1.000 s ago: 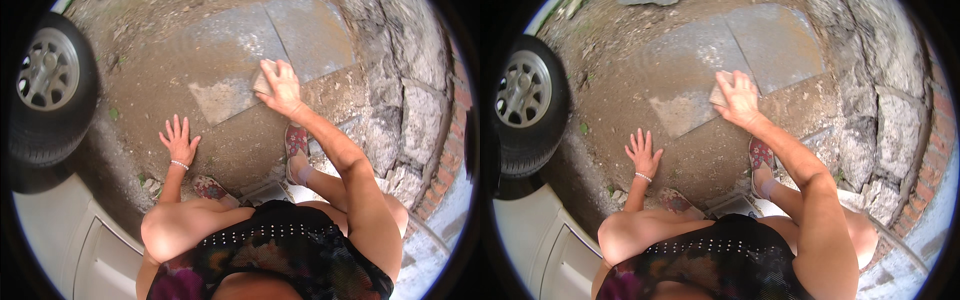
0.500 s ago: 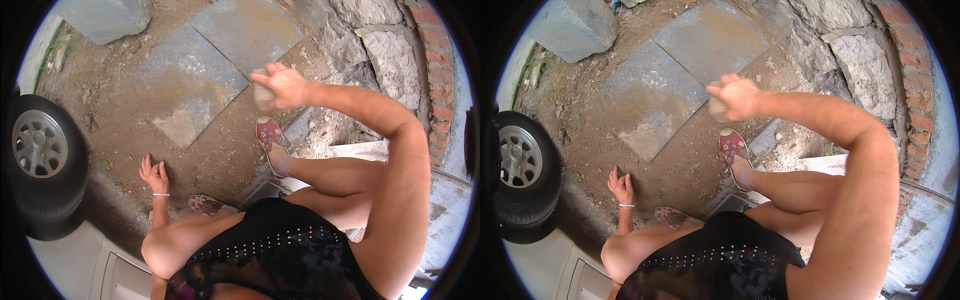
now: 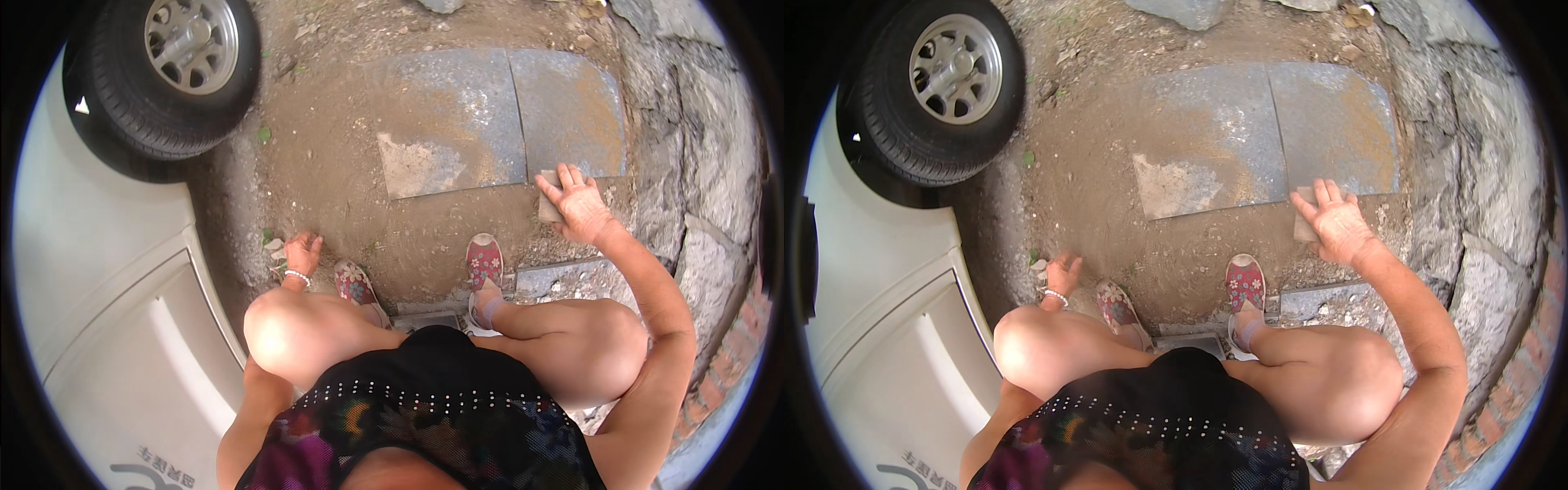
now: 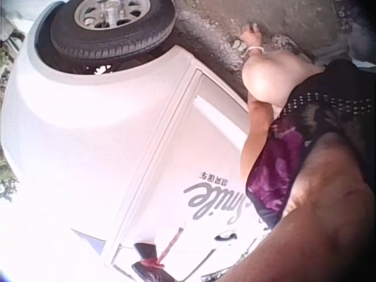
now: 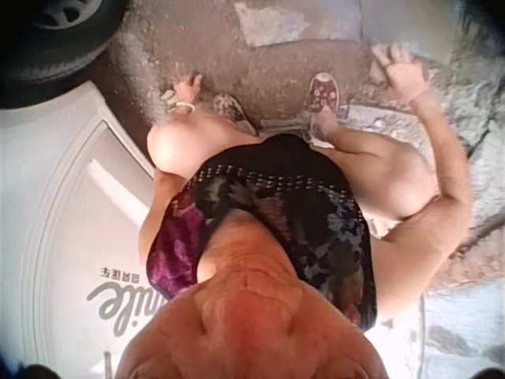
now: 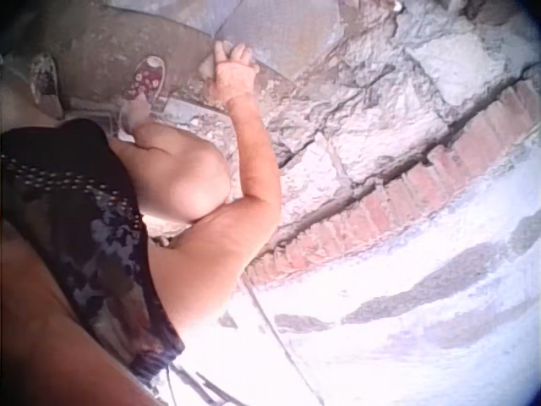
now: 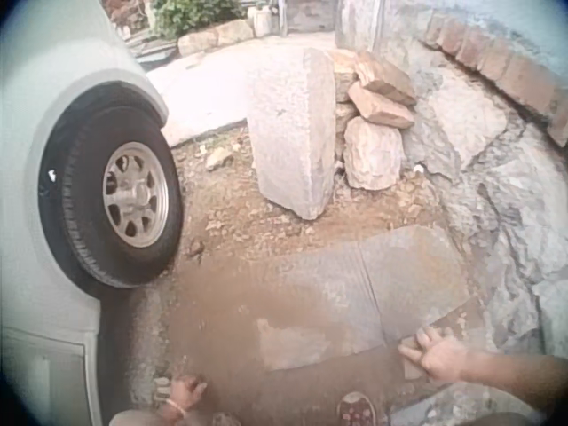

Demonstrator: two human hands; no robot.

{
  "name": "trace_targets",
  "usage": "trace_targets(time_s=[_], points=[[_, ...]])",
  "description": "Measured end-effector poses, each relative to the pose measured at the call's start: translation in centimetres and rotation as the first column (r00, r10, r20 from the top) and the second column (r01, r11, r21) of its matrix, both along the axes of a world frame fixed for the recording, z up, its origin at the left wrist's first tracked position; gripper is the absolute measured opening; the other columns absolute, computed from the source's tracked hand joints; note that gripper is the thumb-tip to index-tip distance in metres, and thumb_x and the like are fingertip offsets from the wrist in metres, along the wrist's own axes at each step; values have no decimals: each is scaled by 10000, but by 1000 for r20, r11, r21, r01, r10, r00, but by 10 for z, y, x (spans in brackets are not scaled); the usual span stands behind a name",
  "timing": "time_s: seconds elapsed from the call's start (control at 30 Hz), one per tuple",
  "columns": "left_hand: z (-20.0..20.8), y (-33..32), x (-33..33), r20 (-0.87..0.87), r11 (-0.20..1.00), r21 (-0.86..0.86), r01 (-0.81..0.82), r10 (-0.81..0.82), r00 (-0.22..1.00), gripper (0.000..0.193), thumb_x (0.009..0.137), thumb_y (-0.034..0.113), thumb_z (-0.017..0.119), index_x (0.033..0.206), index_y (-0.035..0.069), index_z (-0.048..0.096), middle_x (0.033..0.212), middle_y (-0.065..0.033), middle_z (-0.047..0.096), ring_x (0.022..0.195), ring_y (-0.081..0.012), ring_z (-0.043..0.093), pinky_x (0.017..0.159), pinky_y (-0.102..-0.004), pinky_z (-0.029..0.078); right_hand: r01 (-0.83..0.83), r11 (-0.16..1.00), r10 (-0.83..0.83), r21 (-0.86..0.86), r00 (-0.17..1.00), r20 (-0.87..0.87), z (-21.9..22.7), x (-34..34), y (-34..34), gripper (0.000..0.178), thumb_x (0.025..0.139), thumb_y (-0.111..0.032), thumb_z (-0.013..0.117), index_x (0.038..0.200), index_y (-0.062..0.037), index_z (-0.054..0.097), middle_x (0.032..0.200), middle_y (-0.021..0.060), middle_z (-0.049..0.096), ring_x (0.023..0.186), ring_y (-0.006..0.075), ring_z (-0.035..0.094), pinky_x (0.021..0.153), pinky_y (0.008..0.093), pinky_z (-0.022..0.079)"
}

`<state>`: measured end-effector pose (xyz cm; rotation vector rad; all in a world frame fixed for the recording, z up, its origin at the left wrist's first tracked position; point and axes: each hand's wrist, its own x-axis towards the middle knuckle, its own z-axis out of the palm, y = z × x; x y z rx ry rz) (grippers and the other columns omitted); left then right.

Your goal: The person replaces and levels floor tiles on a dirt surface by hand, using a small stone block to tamp them down.

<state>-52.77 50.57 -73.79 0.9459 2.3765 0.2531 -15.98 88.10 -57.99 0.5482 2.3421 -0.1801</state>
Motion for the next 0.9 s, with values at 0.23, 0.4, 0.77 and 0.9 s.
trace_targets(time_s=[0.23,0.4,0.77,0.9], points=[[17,-198,67,289,813,-134,-567,579,762,263,787,215,632,947,6,642,794,-140,650,767,-250,625,687,-352,494,71,997,-63,-4,860,-507,-98,-75,19,884,613,-257,769,1366,-194,310,1286,217,315,1222,368,317,898,506,377],[94,-247,112,607,607,-446,-658,745,276,251,808,156,614,989,-18,623,834,-126,645,783,-206,606,690,-331,490,217,965,-261,-144,806,-532,-118,-73,23,876,608,-279,770,1360,-205,326,1286,212,293,1213,378,308,896,505,379],[109,-141,-7,135,827,-259,-499,542,829,254,804,53,630,1046,-21,607,884,-107,658,762,-153,592,663,-300,487,61,978,-160,-201,835,-526,-138,-183,-82,855,648,-219,712,1384,-187,277,1339,246,267,1251,377,270,865,570,364],[90,-130,-10,267,891,-23,-454,443,856,312,785,40,660,1088,0,594,922,-112,654,816,-138,573,735,-296,476,211,955,-297,-210,639,-709,-115,-197,-48,856,623,-248,767,1347,-173,315,1263,241,303,1217,357,295,882,525,408]])
